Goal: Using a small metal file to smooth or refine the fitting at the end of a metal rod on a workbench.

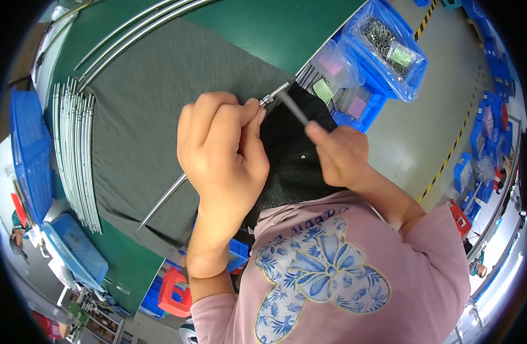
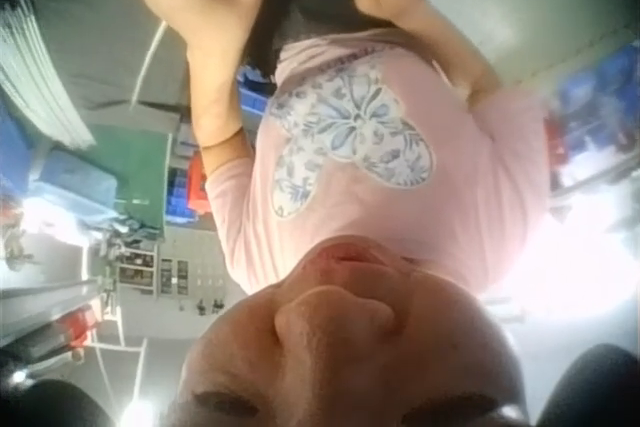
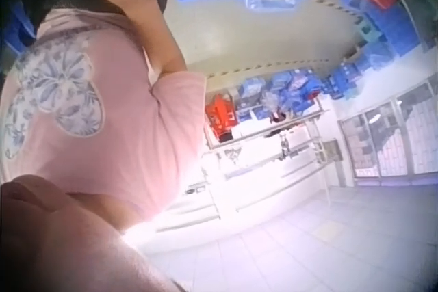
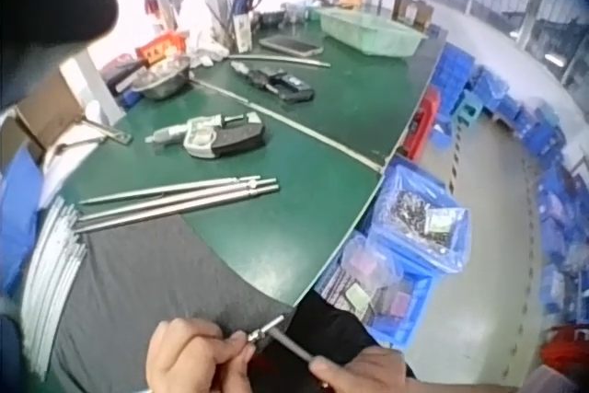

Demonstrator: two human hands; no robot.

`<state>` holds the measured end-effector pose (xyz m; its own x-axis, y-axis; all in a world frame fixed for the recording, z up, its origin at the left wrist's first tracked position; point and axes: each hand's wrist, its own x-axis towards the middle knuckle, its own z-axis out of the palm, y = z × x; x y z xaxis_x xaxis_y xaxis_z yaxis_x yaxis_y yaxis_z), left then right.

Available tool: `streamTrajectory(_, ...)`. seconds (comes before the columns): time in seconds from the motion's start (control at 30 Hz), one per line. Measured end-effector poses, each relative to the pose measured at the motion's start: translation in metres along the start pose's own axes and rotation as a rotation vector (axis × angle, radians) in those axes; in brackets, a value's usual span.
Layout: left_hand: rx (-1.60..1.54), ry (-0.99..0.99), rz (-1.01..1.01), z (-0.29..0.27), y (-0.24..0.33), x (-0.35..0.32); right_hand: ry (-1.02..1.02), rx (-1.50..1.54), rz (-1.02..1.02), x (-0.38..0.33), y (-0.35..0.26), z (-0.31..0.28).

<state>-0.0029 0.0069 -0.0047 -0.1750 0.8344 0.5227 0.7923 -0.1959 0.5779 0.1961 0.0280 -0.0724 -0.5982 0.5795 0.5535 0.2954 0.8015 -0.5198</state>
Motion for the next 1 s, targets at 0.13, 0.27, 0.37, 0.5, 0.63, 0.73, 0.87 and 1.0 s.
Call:
streamTrajectory(0.13,0.002,-0.029,-0.056,-0.002,0.004,0.000,0.377,0.525,0.556,0.023,0.003,0.022)
streamTrajectory(0.27,-0.006,-0.007,-0.041,-0.001,0.002,-0.001,0.374,1.055,0.866,0.048,-0.006,0.030)
streamTrajectory(0.37,-0.009,-0.012,-0.063,-0.002,0.003,-0.002,0.287,1.176,1.012,0.053,-0.008,0.032)
streamTrajectory(0.5,-0.012,0.007,-0.059,-0.002,0.002,-0.003,0.451,1.253,0.911,0.062,-0.031,0.016)
streamTrajectory(0.63,-0.016,0.028,-0.034,0.002,0.001,-0.001,0.396,0.826,0.728,0.086,-0.037,0.027)
streamTrajectory(0.73,-0.022,0.047,-0.017,0.003,-0.002,-0.001,0.399,0.421,0.607,0.092,-0.031,0.033)
streamTrajectory(0.87,-0.028,0.042,0.015,0.004,-0.002,-0.001,0.420,0.251,0.487,0.089,-0.026,0.035)
streamTrajectory(1.0,-0.022,0.031,0.021,0.004,-0.002,0.000,0.566,0.156,0.445,0.080,-0.019,0.036)
